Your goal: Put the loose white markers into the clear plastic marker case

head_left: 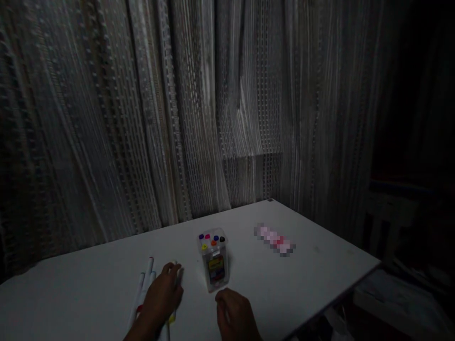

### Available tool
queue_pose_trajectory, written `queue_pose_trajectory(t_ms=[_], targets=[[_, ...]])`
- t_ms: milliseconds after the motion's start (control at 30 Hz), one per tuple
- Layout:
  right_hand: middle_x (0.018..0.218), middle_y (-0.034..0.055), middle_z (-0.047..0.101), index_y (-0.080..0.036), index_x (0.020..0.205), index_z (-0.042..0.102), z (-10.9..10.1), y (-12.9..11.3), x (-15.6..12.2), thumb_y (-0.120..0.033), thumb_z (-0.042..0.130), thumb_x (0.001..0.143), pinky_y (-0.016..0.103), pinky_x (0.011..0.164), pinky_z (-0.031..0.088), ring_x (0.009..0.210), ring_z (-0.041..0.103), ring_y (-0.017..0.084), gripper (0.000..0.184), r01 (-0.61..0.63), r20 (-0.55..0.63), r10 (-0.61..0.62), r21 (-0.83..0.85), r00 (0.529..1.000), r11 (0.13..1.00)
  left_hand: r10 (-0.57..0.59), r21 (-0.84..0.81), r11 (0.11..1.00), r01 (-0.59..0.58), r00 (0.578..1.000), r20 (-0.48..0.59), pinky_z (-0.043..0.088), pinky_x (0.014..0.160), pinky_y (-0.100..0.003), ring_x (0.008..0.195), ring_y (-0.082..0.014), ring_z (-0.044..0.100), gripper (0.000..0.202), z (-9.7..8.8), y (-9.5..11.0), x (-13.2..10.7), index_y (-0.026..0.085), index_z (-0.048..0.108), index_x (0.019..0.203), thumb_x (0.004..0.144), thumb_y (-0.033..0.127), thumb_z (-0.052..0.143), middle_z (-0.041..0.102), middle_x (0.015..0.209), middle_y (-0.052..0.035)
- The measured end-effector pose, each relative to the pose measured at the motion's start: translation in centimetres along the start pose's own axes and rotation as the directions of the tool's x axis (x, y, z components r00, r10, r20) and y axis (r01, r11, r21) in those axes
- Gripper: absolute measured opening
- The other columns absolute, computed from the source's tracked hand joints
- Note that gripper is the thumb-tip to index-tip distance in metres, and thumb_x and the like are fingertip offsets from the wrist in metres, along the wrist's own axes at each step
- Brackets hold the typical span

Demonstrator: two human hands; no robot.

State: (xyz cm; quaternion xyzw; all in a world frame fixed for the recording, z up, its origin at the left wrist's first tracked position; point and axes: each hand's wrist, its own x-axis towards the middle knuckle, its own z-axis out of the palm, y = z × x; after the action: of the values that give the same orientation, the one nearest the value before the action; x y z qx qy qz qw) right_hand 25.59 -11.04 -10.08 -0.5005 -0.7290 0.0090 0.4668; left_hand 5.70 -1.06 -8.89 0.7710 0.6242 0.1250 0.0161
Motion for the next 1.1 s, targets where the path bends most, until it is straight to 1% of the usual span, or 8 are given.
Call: queue_pose_trajectory(t_ms=[200,333,433,567,667,833,933,1100], targets=[[0.063,0.0019,0.058,-0.018,0.072,0.052,0.1,-0.1,-0.2,-0.008,0.038,0.068,0.021,0.053,0.032,0.056,0.052,0.013,0.018,-0.038,0.052,0.037,0.016,0.998,0.999,-0.020,-0.247,0.969,-0.018,0.989,-0.149,0.043,0.087,-0.032,0.100,-0.0230,0.059,0.044,0.0,-0.8,0.7,0.010,0.050,0.116,0.073,0.017,0.045,0.055,0.118,-0.0150],[0.061,0.0013,0.057,-0.018,0.070,0.052,0.1,-0.1,-0.2,-0.007,0.040,0.067,0.021,0.052,0.030,0.055,0.050,0.012,0.017,-0.062,0.113,0.062,-0.002,0.992,0.998,-0.144,-0.563,0.826,0.010,0.971,-0.193,0.049,0.068,-0.033,0.072,-0.0219,0.064,0.035,-0.7,-1.4,1.6,0.017,0.058,0.104,0.075,0.032,0.046,0.066,0.096,-0.0100],[0.060,0.0007,0.056,-0.018,0.069,0.052,0.2,-0.1,-0.2,-0.008,0.041,0.067,0.022,0.052,0.029,0.054,0.050,0.012,0.016,-0.077,0.127,0.079,-0.024,0.989,0.997,-0.248,-0.718,0.696,-0.003,0.937,-0.245,0.048,0.060,-0.030,0.067,-0.0205,0.063,0.035,-1.6,-1.1,1.8,0.019,0.060,0.097,0.069,0.039,0.052,0.064,0.090,-0.0082],[0.060,0.0005,0.056,-0.018,0.073,0.056,0.2,-0.1,-0.2,-0.008,0.042,0.068,0.022,0.052,0.031,0.055,0.050,0.012,0.018,-0.102,0.149,0.105,-0.022,0.983,0.994,-0.382,-0.874,0.484,0.029,0.906,-0.181,0.042,0.047,-0.024,0.050,-0.0136,0.054,0.049,-3.1,0.2,1.5,0.019,0.053,0.104,0.063,0.046,0.058,0.057,0.071,-0.0010],[0.062,0.0003,0.057,-0.018,0.091,0.058,0.2,0.0,-0.3,-0.008,0.043,0.069,0.021,0.054,0.035,0.058,0.053,0.013,0.028,-0.097,0.184,0.091,0.023,0.979,0.995,-0.431,-0.953,0.302,0.028,0.896,-0.111,0.039,0.045,-0.022,0.048,-0.0119,0.051,0.057,-4.0,1.2,0.7,0.020,0.051,0.108,0.059,0.046,0.063,0.051,0.061,0.0043],[0.075,0.0011,0.062,-0.017,0.126,0.039,0.7,-0.2,-0.7,-0.029,0.057,0.071,0.023,0.058,0.043,0.063,0.058,0.015,0.060,0.050,0.136,-0.071,0.147,0.988,0.988,-0.374,-0.995,0.039,0.095,0.924,0.073,0.042,0.047,-0.023,0.052,-0.0147,0.057,0.071,-4.7,3.5,-2.2,0.019,0.046,0.117,0.056,0.047,0.069,0.053,0.061,0.0035],[0.083,0.0027,0.065,-0.020,0.128,0.039,0.0,-1.3,-0.5,-0.041,0.057,0.075,0.022,0.056,0.045,0.068,0.060,0.015,0.060,0.203,0.016,-0.209,0.184,0.978,0.962,-0.315,-0.995,0.016,0.098,0.945,0.088,0.046,0.054,-0.025,0.060,-0.0171,0.061,0.075,-4.5,5.3,-4.3,0.018,0.039,0.124,0.061,0.049,0.066,0.060,0.067,-0.0003],[0.096,0.0064,0.066,-0.023,0.112,0.053,-3.0,-3.7,1.0,-0.024,0.048,0.084,0.023,0.072,0.049,0.086,0.062,0.016,0.028,0.269,-0.137,-0.251,0.130,0.958,0.954,-0.250,-0.994,0.023,0.103,0.964,0.094,0.049,0.054,-0.028,0.062,-0.0191,0.062,0.076,-4.5,7.7,-6.6,0.021,0.040,0.124,0.061,0.057,0.062,0.064,0.077,-0.0040]])
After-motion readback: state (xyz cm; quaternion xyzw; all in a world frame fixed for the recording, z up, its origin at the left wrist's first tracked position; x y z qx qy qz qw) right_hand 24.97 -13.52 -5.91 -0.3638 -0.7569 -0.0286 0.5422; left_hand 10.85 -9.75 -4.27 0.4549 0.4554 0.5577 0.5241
